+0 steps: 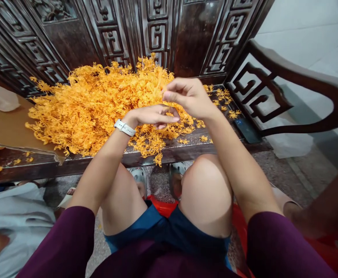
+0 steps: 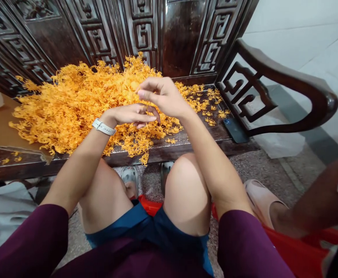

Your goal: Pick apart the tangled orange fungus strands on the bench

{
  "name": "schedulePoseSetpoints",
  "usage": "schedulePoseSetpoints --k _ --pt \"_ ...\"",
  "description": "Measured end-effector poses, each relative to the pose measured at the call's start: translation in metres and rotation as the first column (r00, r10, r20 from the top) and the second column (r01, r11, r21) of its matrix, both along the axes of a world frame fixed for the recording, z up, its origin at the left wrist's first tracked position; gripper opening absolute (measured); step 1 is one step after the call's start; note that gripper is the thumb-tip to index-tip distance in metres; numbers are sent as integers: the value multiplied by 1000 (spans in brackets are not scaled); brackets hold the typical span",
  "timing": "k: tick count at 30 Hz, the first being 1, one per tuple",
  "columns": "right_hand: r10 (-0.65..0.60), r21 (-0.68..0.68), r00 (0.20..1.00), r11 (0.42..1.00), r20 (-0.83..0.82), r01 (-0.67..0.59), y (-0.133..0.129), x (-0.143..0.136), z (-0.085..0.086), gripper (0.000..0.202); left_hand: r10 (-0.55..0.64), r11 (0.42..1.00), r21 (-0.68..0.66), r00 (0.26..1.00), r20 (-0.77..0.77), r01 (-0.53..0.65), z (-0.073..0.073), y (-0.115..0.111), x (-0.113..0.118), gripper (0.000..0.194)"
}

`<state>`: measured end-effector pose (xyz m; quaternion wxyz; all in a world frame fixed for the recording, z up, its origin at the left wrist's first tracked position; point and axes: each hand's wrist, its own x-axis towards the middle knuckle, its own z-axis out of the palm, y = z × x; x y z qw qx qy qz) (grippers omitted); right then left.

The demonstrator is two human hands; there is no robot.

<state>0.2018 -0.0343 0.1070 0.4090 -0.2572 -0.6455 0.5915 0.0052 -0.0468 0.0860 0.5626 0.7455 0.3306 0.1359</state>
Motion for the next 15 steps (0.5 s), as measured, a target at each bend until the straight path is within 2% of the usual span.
schedulePoseSetpoints --k 2,4,6,8,10,12,14,15 --pt "-137 31 986 990 -99 140 4 6 5 32 6 994 -109 992 128 8 2 2 -7 47" --pt "-272 77 941 953 -200 292 11 13 8 30 29 991 -137 975 220 1 1 5 -14 46" --pt "-368 85 893 912 -258 400 14 24 12 30 72 990 -135 976 205 -45 -2 9 -20 40" --pt "-427 50 863 889 -270 455 8 40 16 26 143 986 -99 982 122 -131 -7 14 -25 33" --pt "-457 -22 847 883 -271 469 -12 62 17 20 206 977 -56 977 48 -204 -11 17 -28 29" --pt "-484 -114 809 872 -334 475 -42 91 11 17 253 967 -24 967 20 -252 -15 19 -30 27" --pt "-592 -159 656 786 -468 597 -78 125 -7 17 284 959 -10 959 29 -283 -16 18 -31 26" --pt "-633 -195 574 742 -520 641 -96 141 -23 21 294 956 -9 955 38 -294 -16 18 -31 26"
